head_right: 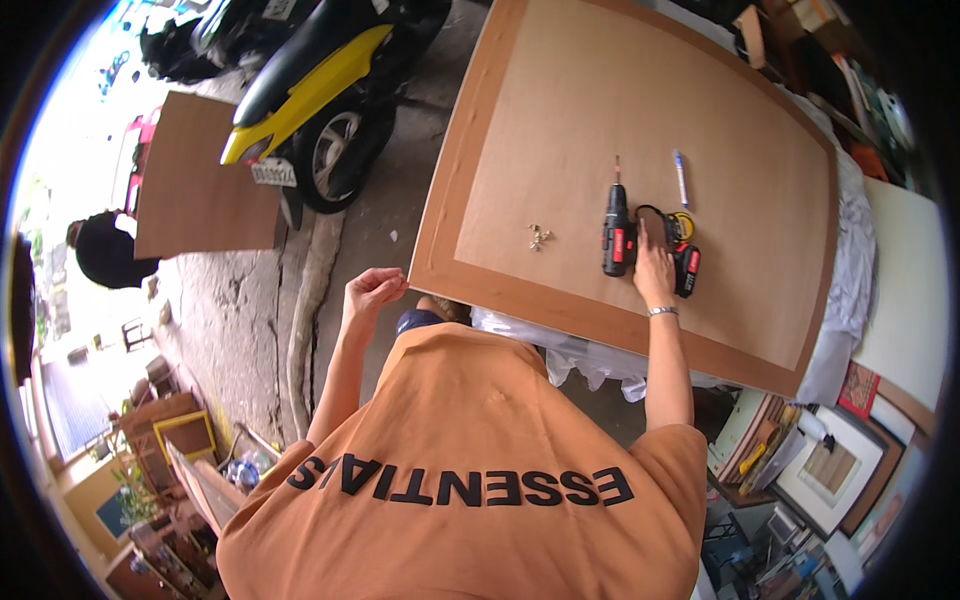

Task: The person measures and marks a wooden board using a tape measure and a pen. They then use a cordless drill to drive screws into the marked spots on the board.

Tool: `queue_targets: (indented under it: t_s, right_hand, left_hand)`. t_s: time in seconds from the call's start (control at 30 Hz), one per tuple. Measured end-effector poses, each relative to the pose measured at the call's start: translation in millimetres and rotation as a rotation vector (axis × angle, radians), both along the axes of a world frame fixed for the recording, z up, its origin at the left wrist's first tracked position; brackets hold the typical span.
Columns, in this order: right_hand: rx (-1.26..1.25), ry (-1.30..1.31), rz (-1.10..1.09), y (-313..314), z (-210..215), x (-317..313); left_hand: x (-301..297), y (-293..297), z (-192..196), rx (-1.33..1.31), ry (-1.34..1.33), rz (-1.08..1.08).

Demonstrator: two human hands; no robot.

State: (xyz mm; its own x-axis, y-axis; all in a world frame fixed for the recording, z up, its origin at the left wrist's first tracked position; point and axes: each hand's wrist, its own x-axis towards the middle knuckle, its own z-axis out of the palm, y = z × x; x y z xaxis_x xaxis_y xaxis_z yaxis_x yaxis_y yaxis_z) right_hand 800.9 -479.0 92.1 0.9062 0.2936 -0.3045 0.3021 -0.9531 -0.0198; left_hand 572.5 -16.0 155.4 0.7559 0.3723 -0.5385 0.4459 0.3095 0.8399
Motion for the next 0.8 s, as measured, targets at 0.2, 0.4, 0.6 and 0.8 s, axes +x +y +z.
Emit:
queue_targets:
  t_s: [0.2, 0.4, 0.6, 0.8]
  right_hand:
    - [0.565, -0.117, 0.082, -3.0, 20.2, -5.3]
    - [0.846, 0.047, -0.371, 26.6, 49.1, -37.2]
    - [0.880, -0.033, -0.670, 107.0, 103.1, -93.4]
    - [0.984, 0.130, -0.813, 211.1, 126.9, -134.2]
  left_hand:
    - [-1.2, 15.5, -16.1, -0.010, 0.101, 0.088]
    - [48.7, 51.2, -52.2, -0.078, 0.074, 0.054]
    - [116.6, 86.9, -92.8, -0.221, 0.078, -0.087]
    - [158.1, 82.7, -126.8, -0.363, 0.088, -0.167]
